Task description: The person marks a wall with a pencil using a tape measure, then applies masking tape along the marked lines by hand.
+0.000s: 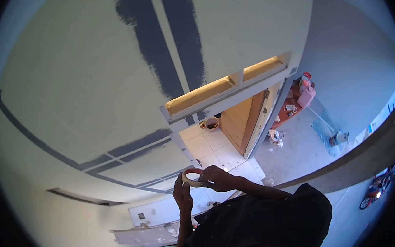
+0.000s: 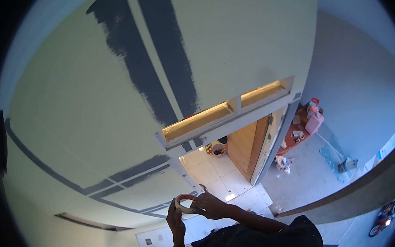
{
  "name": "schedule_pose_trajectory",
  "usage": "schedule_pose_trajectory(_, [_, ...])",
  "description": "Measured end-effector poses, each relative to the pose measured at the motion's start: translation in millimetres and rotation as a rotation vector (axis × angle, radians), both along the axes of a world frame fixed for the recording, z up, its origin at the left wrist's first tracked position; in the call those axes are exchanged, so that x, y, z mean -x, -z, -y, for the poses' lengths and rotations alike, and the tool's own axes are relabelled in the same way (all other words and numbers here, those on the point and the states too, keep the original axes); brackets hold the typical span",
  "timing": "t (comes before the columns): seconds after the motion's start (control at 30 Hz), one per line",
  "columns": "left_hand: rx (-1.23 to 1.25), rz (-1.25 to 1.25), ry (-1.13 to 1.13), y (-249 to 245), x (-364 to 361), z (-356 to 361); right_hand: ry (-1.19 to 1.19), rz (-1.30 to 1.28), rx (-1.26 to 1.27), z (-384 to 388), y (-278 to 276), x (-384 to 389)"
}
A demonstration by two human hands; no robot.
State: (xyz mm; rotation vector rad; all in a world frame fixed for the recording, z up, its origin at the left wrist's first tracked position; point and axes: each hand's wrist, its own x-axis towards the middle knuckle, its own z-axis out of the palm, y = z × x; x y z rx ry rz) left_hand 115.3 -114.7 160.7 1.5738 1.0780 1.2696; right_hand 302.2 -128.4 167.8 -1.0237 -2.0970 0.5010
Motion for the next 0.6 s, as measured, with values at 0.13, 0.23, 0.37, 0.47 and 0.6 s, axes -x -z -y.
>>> schedule_pose_trajectory(0.13, [-0.107, -0.19, 0.026, -8, -7, -15, 0.068, 0.004, -0.021, -1, -10, -9])
schedule_pose_trajectory(0.23, [-0.039, -0.183, 0.13, -19, -14, -23, 0.097, -0.026, 0.079, 1, -15, -14])
schedule_pose_trajectory(0.37, [0.324, 0.215, 0.352, -4, -20, -36, 0.126, -0.259, -0.001, 1, -28, -13])
schedule_pose_trajectory(0.47, [0.635, 0.718, 0.454, -22, -29, -29, 0.177, -0.346, 0.102, 5, -29, -22])
schedule_pose_trajectory(0.6, [0.772, 0.719, 0.411, -36, -28, -22, 0.025, -0.403, 0.256, 6, -40, -28])
